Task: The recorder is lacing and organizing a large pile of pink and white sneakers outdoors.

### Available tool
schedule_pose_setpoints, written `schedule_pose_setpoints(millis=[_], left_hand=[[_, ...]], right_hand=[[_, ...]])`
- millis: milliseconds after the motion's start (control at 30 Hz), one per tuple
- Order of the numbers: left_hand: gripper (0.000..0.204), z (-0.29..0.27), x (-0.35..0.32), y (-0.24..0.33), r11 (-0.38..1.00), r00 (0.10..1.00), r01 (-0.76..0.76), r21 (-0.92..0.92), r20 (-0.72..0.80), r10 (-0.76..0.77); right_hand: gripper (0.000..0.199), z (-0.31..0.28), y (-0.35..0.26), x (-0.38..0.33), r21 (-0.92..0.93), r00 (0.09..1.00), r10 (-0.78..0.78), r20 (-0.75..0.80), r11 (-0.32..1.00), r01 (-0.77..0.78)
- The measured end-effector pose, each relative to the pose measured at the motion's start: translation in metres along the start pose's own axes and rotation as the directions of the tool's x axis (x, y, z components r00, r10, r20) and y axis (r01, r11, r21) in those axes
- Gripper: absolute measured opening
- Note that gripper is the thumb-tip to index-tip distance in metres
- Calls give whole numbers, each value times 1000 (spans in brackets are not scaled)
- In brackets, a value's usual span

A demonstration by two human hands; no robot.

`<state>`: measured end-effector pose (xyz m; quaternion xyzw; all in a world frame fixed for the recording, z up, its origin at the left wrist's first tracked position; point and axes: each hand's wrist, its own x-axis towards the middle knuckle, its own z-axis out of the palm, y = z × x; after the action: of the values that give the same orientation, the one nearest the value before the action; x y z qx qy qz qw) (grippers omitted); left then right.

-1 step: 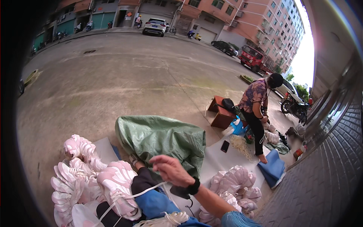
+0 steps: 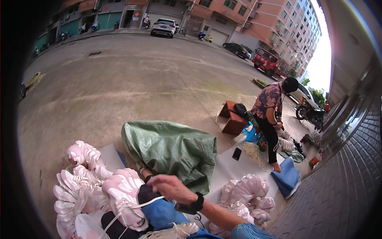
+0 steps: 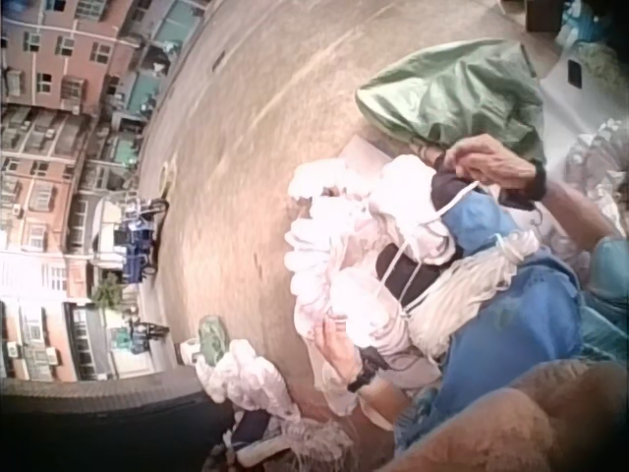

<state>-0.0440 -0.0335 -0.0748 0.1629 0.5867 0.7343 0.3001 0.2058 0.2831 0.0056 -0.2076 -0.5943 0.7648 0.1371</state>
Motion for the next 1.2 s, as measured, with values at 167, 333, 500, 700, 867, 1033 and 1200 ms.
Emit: schedule_pose_setpoints(millis=[167, 333, 500, 700, 867, 1033, 1200], left_hand=[[19, 1, -66, 31, 987, 986, 9, 161, -166, 18], [34, 56, -36, 14, 982, 991, 129, 138, -59, -122], [27, 54, -43, -7, 964, 969, 247, 99, 1, -248], [27, 62, -39, -12, 958, 957, 280, 65, 53, -284], [29, 75, -23, -25, 935, 950, 288, 205, 63, -306], [30, 94, -19, -26, 929, 972, 209, 305, 42, -233], [27, 94, -24, -32, 919, 976, 182, 351, 51, -212]], right_hand=[[29, 89, 106, -14, -471, 940, 75, 332, 877, 96], [36, 88, 98, -20, -328, 865, 500, 53, 827, -458], [26, 77, 124, -9, 54, 736, 666, 125, 736, -675], [22, 99, 133, -18, 389, 734, 676, 65, 660, -642], [23, 93, 150, -4, 591, 673, 651, 350, 405, -698], [23, 92, 154, 1, 559, 691, 670, 270, 476, -680], [25, 85, 142, -4, 564, 707, 643, 294, 481, -671]])
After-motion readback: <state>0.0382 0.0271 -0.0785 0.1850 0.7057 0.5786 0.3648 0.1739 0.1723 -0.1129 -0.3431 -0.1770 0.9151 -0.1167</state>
